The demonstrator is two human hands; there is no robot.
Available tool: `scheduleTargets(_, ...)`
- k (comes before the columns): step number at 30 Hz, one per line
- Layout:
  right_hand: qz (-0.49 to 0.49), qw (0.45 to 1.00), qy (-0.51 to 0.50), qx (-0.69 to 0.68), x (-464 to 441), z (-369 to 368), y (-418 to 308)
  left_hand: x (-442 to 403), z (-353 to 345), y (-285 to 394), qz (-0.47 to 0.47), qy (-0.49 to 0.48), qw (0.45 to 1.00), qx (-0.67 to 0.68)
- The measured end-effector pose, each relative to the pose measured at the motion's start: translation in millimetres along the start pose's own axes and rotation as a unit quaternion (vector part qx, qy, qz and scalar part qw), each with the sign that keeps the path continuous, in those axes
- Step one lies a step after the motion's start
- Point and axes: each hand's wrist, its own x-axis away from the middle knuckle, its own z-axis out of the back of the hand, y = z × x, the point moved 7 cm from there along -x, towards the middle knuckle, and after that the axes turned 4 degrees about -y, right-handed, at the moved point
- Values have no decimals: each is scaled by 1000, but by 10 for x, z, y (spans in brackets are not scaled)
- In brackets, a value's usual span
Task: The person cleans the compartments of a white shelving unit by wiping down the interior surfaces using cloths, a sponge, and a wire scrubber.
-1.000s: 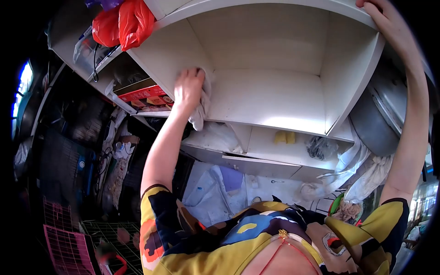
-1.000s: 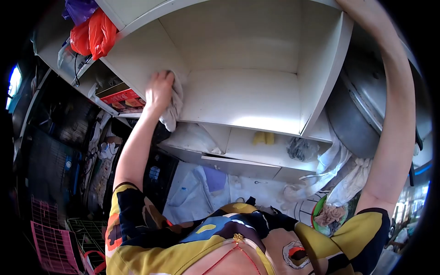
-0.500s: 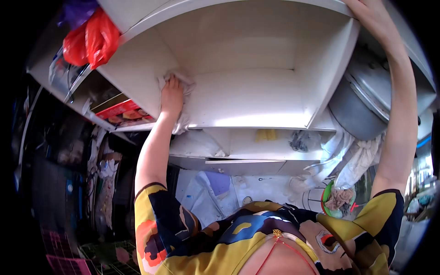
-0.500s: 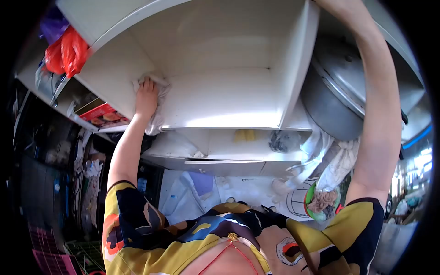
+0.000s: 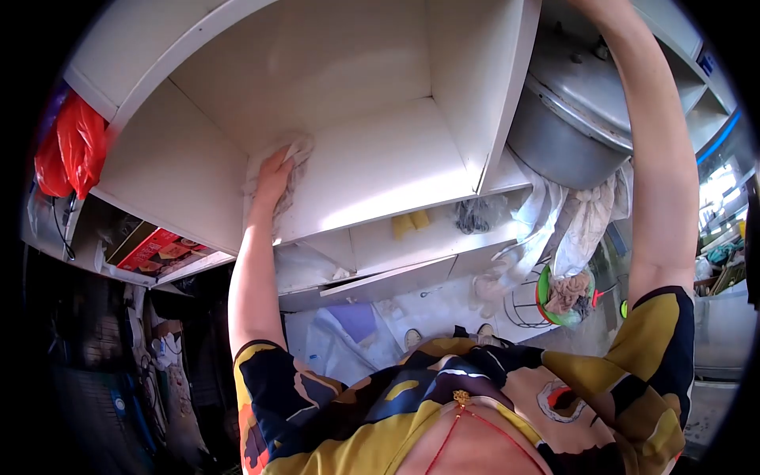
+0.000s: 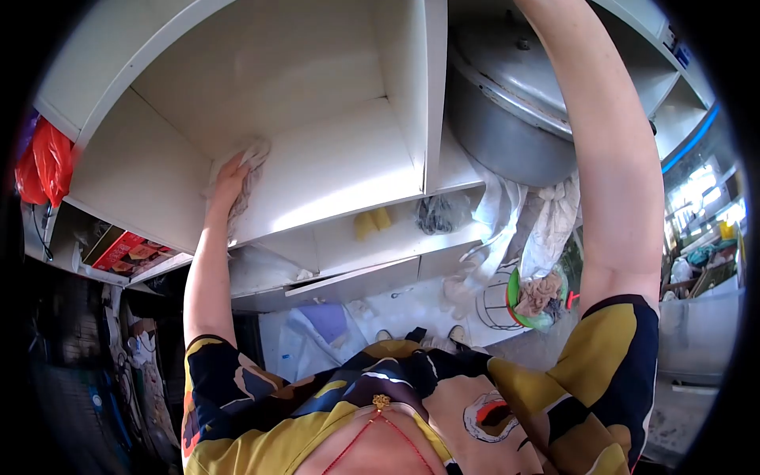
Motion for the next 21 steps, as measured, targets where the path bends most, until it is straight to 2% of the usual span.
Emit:
scheduleTargets(2, 48, 998, 13, 26, 66, 16, -157, -217, -342, 274, 30, 3, 998, -57)
scheduleTargets(4, 65, 997, 33, 40, 88, 14, -201, -504, -711, 594, 1, 5, 997, -81)
scheduleTargets(6, 68, 996, 46, 46, 48, 17, -146, -812, -1080, 972, -44, -29, 998, -43)
scheduleTargets(8, 38, 999, 4, 19, -87, -19, 63, -1049, -1379, 1319, -35, -38, 997, -55)
scheduleTargets(10, 41, 999, 3, 22, -80, -16, 55, -1199, -1640, 1625, -62, -44, 997, -33)
scheduleTargets(11, 42, 999, 5, 21, -78, -15, 54, -1244, -1750, 1811, -64, -42, 997, -31)
scheduleTargets(12, 41, 999, 4, 23, -82, -17, 53, -1277, -1860, 1967, -28, -62, 998, -16)
scheduleTargets(13, 25, 1000, 8, 12, -80, -18, 70, -1268, -1932, 2039, 9, -83, 997, 1)
scheduleTargets(17, 15, 1000, 3, 25, -94, -32, 80, -961, -1913, 2212, -11, -94, 995, 14)
scheduleTargets(19, 19, 1000, 3, 19, -92, -33, 69, -538, -1885, 2371, -67, -118, 991, -18)
scheduleTargets(21, 26, 1000, 3, 13, -102, -43, 59, -98, -1759, 2527, -139, -97, 986, 2)
